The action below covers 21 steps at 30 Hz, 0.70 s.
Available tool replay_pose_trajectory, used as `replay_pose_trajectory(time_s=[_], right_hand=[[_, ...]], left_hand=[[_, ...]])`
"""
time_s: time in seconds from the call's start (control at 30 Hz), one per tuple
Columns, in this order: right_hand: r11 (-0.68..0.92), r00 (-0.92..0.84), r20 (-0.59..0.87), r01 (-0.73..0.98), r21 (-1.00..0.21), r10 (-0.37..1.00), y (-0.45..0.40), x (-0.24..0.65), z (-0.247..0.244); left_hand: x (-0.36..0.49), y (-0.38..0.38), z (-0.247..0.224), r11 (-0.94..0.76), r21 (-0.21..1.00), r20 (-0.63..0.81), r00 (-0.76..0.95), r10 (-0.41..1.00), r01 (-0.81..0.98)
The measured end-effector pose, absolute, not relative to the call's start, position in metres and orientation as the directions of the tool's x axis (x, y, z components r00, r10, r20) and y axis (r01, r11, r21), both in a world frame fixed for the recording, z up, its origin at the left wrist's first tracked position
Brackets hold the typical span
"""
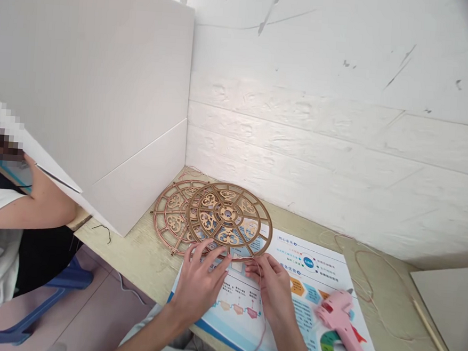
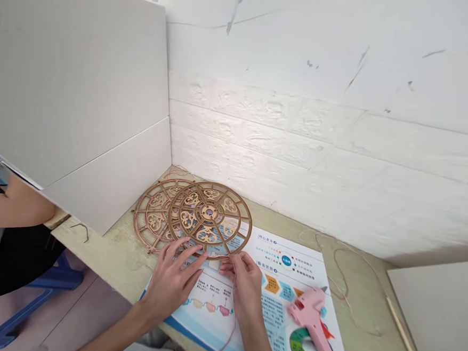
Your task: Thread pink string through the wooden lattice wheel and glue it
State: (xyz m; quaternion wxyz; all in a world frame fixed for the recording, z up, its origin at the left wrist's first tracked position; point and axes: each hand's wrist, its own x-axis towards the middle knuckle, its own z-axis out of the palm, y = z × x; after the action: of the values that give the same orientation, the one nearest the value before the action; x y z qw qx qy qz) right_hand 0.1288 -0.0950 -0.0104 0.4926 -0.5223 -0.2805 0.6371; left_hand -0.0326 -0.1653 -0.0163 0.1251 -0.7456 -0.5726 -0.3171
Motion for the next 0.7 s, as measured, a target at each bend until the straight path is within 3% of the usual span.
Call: replay_pose_trajectory(time_s=[0.33, 0.7], right_hand=[[-0.347, 0.038, -0.387, -0.369, -0.862, 0.921, -0.093, 0.128, -0.011], [-0.345, 0.049, -0.389, -0.370, -0.863, 0.920, -0.092, 0.127, -0.012]], left_hand=[[-0.041, -0.154, -0.010, -0.503, 0.123, 0.564, 0.357, 0.745, 0.856], [-0.046, -0.155, -0.013, -0.507, 0.083, 0.566, 0.378, 0.732, 0.858]])
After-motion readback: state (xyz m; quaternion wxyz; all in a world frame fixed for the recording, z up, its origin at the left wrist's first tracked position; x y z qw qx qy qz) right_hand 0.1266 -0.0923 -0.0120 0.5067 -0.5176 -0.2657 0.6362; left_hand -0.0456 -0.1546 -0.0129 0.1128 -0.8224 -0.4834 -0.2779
